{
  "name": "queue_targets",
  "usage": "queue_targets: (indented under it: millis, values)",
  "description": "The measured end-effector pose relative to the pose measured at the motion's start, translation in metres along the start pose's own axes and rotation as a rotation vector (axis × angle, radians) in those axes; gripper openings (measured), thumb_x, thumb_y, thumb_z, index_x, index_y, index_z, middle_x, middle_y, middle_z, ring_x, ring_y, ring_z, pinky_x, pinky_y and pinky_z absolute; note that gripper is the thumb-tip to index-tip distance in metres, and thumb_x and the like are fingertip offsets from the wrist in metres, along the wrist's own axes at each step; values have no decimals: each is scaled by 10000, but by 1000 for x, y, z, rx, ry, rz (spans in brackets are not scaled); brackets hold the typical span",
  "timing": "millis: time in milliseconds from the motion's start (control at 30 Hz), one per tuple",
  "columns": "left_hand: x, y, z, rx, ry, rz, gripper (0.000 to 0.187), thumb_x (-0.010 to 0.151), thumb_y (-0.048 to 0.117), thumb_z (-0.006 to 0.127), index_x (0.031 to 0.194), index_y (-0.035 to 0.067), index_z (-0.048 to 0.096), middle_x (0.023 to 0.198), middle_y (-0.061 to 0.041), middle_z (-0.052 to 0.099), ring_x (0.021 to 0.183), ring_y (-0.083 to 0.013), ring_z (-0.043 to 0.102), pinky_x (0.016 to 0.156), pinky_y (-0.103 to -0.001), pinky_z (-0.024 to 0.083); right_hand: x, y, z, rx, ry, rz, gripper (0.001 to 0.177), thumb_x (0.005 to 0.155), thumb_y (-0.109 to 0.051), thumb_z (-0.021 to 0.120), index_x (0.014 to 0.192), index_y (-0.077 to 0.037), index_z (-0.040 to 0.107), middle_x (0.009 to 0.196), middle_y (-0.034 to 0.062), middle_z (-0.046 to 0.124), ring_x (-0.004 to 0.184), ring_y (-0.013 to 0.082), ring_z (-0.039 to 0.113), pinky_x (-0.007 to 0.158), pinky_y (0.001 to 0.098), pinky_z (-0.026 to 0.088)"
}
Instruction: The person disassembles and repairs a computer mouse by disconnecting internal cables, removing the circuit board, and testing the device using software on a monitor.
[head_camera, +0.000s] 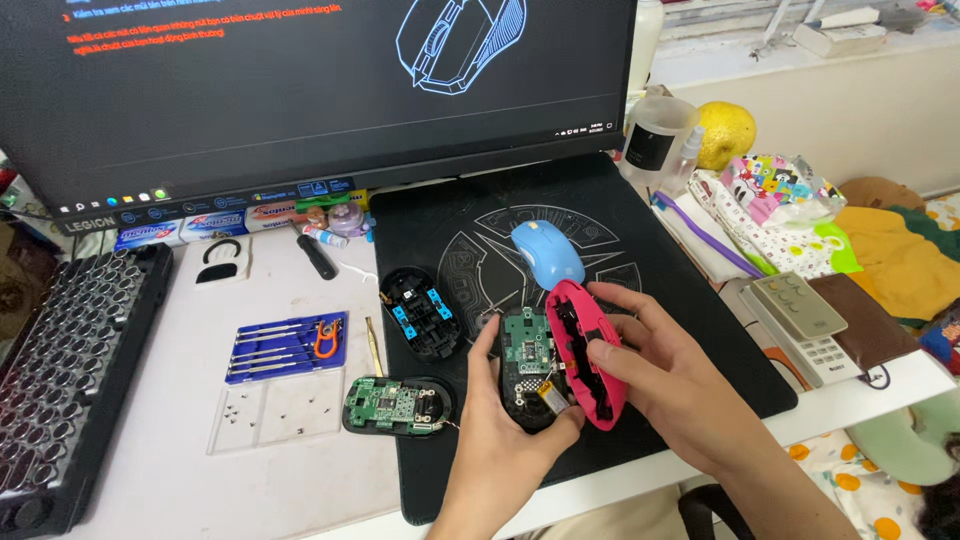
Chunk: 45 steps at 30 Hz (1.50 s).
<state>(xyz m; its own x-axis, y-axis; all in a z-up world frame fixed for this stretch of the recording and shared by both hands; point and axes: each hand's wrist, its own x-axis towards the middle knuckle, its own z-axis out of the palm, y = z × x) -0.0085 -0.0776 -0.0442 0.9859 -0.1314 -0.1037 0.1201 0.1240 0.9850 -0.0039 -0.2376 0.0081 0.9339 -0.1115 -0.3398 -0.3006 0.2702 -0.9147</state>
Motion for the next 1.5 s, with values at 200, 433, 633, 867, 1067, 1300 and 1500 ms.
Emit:
queue_targets:
  millis: [200,433,633,867,1067,1300,1500]
  values:
    - [1,2,1,154,-43,-9,1122,705,220,842,1637,184,219,1425,12,699,1259,-58,672,1098,-231,468,1,-1,-7,8,-26,-35,632,844,-47,613,1475,-79,588,1263,200,704,1069,289,664,822,437,545]
    - [8,-10,-2,404,-54,263,1024,801,317,773,1615,22,227,1401,-102,606,1340,-169,589,1110,-280,411,13,6,-20,-70,-18,-47,625,843,-33,644,1464,-87,595,1264,176,708,1088,265,676,846,405,559]
    - [27,-33,7,-196,-56,-53,791,884,71,690,1593,95,341,1348,-12,718,1052,-83,691,987,-236,543,22,5,-28,31,11,3,561,893,-12,595,1453,-50,604,1209,205,690,1017,302,655,819,454,545]
    - [55,-22,9,-113,-10,1,207,1027,170,584,1028,68,765,942,8,746,888,-64,600,840,-240,483,42,17,-28,64,-94,-167,695,789,26,679,1470,-41,562,1237,221,702,1047,279,667,789,457,603]
    - [68,11,4,80,-120,184,464,1013,312,462,1413,161,642,1404,30,722,1301,-33,583,1134,-221,381,54,15,-19,-124,-237,-415,793,766,-16,805,1495,-78,498,1373,145,673,1230,189,676,1038,332,558]
    - [79,45,-4,11,28,-472,702,917,524,460,1590,324,469,1687,172,445,1532,-4,408,1184,-314,410,69,12,-19,-171,-149,-300,781,786,-42,784,1524,-128,542,1294,117,704,1190,168,687,1034,316,548]
    - [89,55,-6,-212,178,-667,681,931,436,519,1580,232,491,1667,99,457,1517,-107,447,1184,-371,464,70,1,-16,-158,-150,-233,760,795,-52,754,1524,-123,553,1241,141,737,1131,212,736,1002,358,602]
